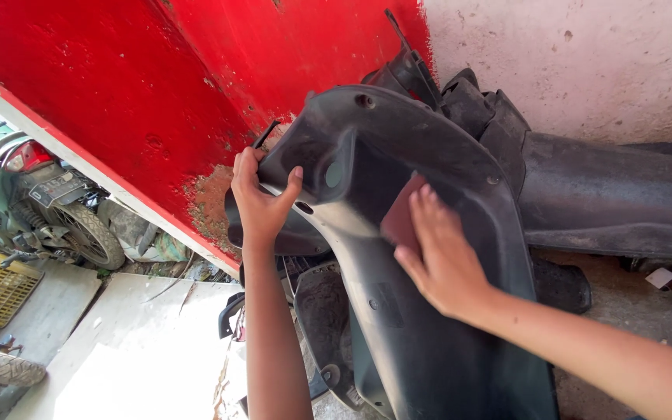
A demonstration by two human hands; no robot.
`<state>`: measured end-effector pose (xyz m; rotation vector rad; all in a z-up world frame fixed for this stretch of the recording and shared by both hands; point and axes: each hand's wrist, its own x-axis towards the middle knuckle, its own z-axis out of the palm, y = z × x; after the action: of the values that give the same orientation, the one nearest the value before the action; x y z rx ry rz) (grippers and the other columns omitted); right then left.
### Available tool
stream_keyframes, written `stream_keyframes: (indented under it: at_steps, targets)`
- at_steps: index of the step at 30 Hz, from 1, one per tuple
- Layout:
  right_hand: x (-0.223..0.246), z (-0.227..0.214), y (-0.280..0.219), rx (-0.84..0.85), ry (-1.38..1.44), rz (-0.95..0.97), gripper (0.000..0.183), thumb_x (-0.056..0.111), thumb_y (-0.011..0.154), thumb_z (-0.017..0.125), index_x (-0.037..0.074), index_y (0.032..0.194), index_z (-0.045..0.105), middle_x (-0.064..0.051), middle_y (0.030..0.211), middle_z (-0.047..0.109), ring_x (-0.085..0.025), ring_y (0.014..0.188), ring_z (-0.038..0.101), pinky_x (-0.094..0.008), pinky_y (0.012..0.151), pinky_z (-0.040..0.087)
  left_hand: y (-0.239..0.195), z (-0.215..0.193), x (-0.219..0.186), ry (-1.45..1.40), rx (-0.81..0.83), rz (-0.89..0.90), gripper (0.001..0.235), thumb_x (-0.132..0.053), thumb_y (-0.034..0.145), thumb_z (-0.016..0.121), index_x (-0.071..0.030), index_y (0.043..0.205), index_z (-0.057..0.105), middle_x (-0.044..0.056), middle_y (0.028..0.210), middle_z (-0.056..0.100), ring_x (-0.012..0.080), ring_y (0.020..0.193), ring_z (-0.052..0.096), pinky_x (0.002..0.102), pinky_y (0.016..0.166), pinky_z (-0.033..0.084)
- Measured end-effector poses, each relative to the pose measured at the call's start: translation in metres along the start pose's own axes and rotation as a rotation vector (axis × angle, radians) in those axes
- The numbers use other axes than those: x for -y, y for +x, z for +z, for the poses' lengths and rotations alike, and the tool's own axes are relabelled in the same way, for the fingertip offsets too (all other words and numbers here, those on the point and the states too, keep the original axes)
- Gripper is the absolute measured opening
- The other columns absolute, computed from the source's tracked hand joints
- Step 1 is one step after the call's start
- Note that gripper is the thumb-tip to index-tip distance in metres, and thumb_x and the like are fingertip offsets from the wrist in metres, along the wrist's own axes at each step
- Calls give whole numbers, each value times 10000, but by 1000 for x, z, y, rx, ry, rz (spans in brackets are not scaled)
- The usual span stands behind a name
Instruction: The person sands a black motorcycle fairing with a sanding block. They hold the fairing with one hand and rub the sanding block over its surface with the other hand, focusing on different areas.
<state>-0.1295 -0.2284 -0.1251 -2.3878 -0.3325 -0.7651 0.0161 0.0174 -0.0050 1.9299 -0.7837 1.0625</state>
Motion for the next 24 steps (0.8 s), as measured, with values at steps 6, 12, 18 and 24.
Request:
stream_keyframes:
  at_steps: [6,12,18,24]
  targets:
    - [-15,-6,6,20,-53,36,788,447,1021,429,-32,1595,180,-255,1668,162,-355,1553,172,-456,1250,159,2,-4,0,16,-1,39,461,-202,795,873,12,978,508,90,877,456,213,790,441,340,672,370]
    - [-4,-12,-3,54,-22,-75,752,403,1020,468,-37,1577,219,-268,1653,194,-375,1541,197,-461,1229,172,1,-10,2,-6,-19,34,445,-192,794,859,9,968,502,91,875,450,220,780,439,344,680,376]
    - [-6,-14,-25,4,-21,-14,732,366,1004,503,-28,1570,257,-260,1644,245,-362,1527,245,-437,1226,209,0,-10,-3,18,-35,28,432,-193,773,862,-4,935,510,86,848,456,229,761,445,359,656,360]
    - [-29,-16,-21,48,-66,144,714,352,983,518,5,1561,281,-235,1638,276,-351,1515,258,-418,1210,222,-1,-1,-3,7,-29,58,449,-201,764,870,-8,927,499,96,850,461,253,795,446,372,691,363]
